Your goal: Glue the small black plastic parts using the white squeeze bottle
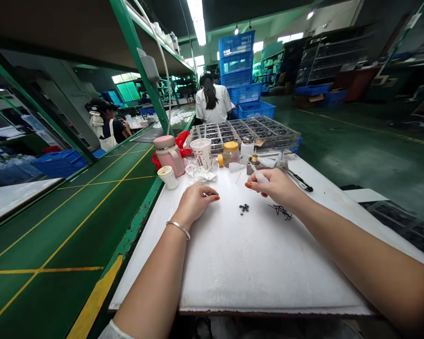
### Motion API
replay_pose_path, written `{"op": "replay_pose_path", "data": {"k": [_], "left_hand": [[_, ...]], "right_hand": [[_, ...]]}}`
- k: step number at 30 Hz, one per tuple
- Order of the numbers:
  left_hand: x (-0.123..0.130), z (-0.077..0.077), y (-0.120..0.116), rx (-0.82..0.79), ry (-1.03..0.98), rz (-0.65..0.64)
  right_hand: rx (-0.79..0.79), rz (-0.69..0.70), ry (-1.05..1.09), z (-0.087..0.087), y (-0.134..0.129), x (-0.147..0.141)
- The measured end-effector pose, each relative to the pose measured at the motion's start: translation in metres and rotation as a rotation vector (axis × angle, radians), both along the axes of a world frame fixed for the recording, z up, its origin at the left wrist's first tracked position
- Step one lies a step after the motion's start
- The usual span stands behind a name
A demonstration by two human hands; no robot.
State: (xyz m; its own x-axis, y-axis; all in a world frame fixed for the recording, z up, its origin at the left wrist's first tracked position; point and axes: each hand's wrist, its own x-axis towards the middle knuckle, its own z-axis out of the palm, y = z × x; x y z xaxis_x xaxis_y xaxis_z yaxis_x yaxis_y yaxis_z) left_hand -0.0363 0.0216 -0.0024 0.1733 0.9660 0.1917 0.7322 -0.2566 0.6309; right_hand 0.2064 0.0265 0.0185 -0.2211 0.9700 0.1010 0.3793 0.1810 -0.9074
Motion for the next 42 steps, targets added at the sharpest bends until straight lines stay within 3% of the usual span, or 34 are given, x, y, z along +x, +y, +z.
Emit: {"op": "replay_pose_path", "data": {"k": [5,9,14,19,23,28,34,38,42], "left_hand": [[0.011,0.002,-0.003,-0.213,-0.581,-0.081],[0.018,0.003,-0.009,-0.36,-0.853,-0.168],[0.023,0.008,-0.015,-0.476,-1.028,-0.208],[0.024,0.012,-0.018,-0.524,-1.113,-0.179],[0.024,0.013,-0.021,-0.506,-1.15,-0.158],[0.024,0.009,-0.02,-0.513,-1.13,-0.199],[0.027,0.005,-0.019,-0.553,-0.984,-0.229],[0.033,0.003,-0.021,-0.442,-0.505,-0.178],[0.028,0.0,-0.02,-0.268,0.028,-0.116]], "right_hand": [[0.006,0.23,-0.253,0.002,-0.01,0.006],[0.022,0.186,-0.358,0.018,-0.01,0.033],[-0.082,0.17,-0.588,0.02,-0.008,0.062],[-0.014,-0.008,-0.743,-0.005,-0.006,0.052],[0.004,-0.041,-0.813,-0.019,-0.004,0.042],[0.039,-0.004,-0.795,-0.021,-0.007,0.042],[0.108,-0.031,-0.642,-0.006,-0.011,0.047],[0.1,-0.005,-0.429,-0.001,-0.016,0.044],[-0.047,0.063,-0.159,-0.002,-0.02,0.039]]}}
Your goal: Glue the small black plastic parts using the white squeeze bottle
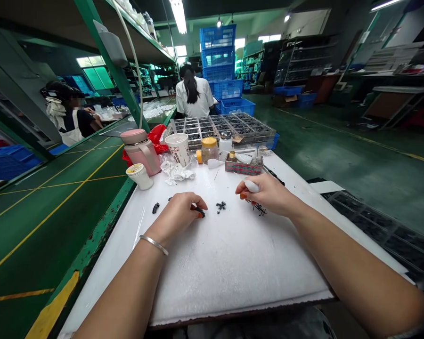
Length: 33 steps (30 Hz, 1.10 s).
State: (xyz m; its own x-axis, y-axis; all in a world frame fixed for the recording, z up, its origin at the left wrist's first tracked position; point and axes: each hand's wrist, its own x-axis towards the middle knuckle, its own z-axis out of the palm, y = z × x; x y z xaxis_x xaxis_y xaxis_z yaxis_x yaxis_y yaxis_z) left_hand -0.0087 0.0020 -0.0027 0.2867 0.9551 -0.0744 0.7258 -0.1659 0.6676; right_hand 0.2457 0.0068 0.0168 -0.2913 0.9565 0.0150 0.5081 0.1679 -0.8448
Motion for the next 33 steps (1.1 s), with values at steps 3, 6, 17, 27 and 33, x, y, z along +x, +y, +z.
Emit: {"op": "replay_pose_path", "data": {"k": [3,6,17,27,33], "left_hand": [[-0.007,0.001,0.0,0.056,0.192,-0.024],[-0.008,0.006,-0.001,0.101,0.296,-0.016],[0.019,0.005,-0.008,-0.444,-0.914,-0.032],[0.022,-0.001,-0.006,-0.584,-1.119,-0.071],[0.022,-0.003,-0.007,-0.605,-1.114,-0.088]], "right_hand": [[-0.047,-0.015,0.116,0.004,-0.004,0.0],[0.041,-0.077,0.148,0.011,-0.008,0.003],[0.182,0.005,0.349,0.011,-0.02,-0.009],[0.383,0.086,0.146,0.011,-0.041,-0.029],[0.462,0.062,0.114,0.011,-0.045,-0.035]]}}
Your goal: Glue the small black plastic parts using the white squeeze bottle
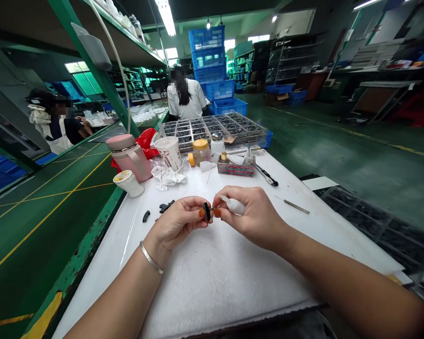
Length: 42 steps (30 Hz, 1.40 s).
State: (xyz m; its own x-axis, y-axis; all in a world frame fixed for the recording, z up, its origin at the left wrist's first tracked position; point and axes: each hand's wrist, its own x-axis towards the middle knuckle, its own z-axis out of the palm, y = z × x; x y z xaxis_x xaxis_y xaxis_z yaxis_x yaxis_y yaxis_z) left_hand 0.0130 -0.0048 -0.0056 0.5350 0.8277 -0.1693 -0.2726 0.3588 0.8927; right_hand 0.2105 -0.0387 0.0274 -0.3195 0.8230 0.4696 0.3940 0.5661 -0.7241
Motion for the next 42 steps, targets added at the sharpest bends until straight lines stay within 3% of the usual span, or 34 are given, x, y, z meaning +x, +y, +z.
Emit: {"op": "replay_pose_path", "data": {"k": [8,13,18,26,30,36,42], "left_hand": [[0.004,0.002,-0.002,0.017,0.087,0.024],[0.003,0.004,-0.003,0.107,0.195,0.042],[0.001,0.004,-0.002,0.088,0.19,0.018],[0.0,0.003,-0.002,0.041,0.143,0.0],[0.0,0.005,-0.003,0.107,0.191,0.019],[-0.003,0.004,-0.001,0.151,0.216,-0.006],[-0.002,0.004,0.0,0.246,0.265,0.048]], "right_hand": [[0.077,-0.051,-0.129,-0.006,-0.001,-0.004],[0.167,-0.032,-0.217,-0.011,-0.001,-0.006],[0.198,-0.011,-0.175,-0.014,0.001,-0.006],[0.14,0.021,-0.147,-0.012,0.001,-0.006],[0.109,0.035,-0.143,-0.013,0.004,-0.004],[-0.086,0.143,-0.025,-0.013,0.016,0.002],[-0.225,0.098,-0.043,-0.015,0.022,0.004]]}}
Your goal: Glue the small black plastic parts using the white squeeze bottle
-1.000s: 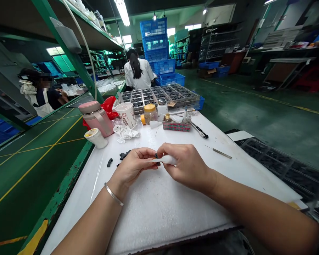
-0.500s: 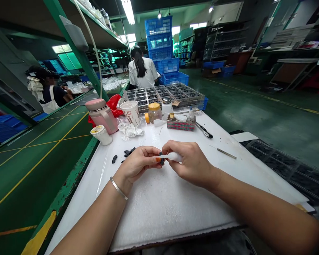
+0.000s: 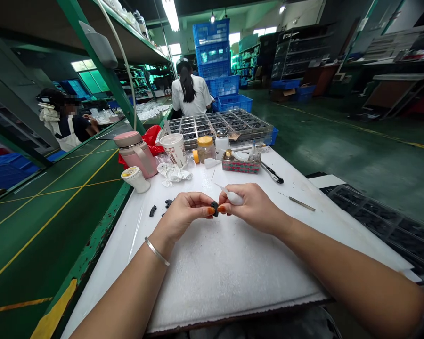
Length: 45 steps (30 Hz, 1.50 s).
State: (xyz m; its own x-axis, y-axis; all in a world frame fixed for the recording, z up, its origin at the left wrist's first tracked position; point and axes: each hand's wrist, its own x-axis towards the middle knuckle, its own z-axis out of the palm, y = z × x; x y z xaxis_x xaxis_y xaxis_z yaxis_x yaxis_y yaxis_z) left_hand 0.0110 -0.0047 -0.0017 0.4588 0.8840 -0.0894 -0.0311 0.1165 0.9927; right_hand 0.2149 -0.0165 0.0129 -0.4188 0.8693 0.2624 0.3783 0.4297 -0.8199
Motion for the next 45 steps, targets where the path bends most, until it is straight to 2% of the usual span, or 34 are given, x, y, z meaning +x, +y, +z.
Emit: {"op": "replay_pose_path", "data": {"k": [6,10,13,15,17,19,21,24,31,34,37,40,42,45], "left_hand": [[0.006,0.005,-0.004,0.126,0.118,0.134],[0.005,0.004,-0.003,0.117,0.093,0.132],[0.004,0.0,0.001,0.122,0.093,0.188],[0.004,-0.003,0.003,0.192,0.22,0.235],[0.006,-0.007,0.003,0.32,0.437,0.234],[0.008,-0.011,0.002,0.459,0.646,0.184],[0.011,-0.014,0.001,0.558,0.772,0.114],[0.014,-0.016,-0.001,0.638,0.86,0.048],[0.016,-0.017,-0.001,0.736,1.025,0.064],[0.016,-0.017,0.0,0.723,0.951,0.129],[0.012,-0.014,0.002,0.452,0.634,0.191],[0.007,-0.007,0.002,0.161,0.241,0.179],[0.006,-0.003,0.0,0.081,0.078,0.171],[0.007,0.001,-0.005,0.002,-0.028,0.138]], "right_hand": [[-0.172,0.044,0.093,-0.001,0.0,-0.001],[-0.292,0.036,0.195,0.0,0.002,-0.003],[-0.341,-0.01,0.278,0.002,0.005,0.001],[-0.341,-0.036,0.335,0.003,0.008,0.006],[-0.342,-0.04,0.392,0.005,0.011,0.012],[-0.361,-0.037,0.432,0.007,0.014,0.018],[-0.392,-0.042,0.464,0.009,0.015,0.021],[-0.418,-0.057,0.505,0.011,0.015,0.025],[-0.409,-0.055,0.498,0.013,0.014,0.027],[-0.406,-0.004,0.433,0.013,0.013,0.026],[-0.384,0.056,0.368,0.01,0.013,0.023],[-0.371,0.078,0.324,0.006,0.013,0.02],[-0.368,0.069,0.309,0.004,0.014,0.018],[-0.343,0.05,0.305,0.002,0.013,0.015]]}}
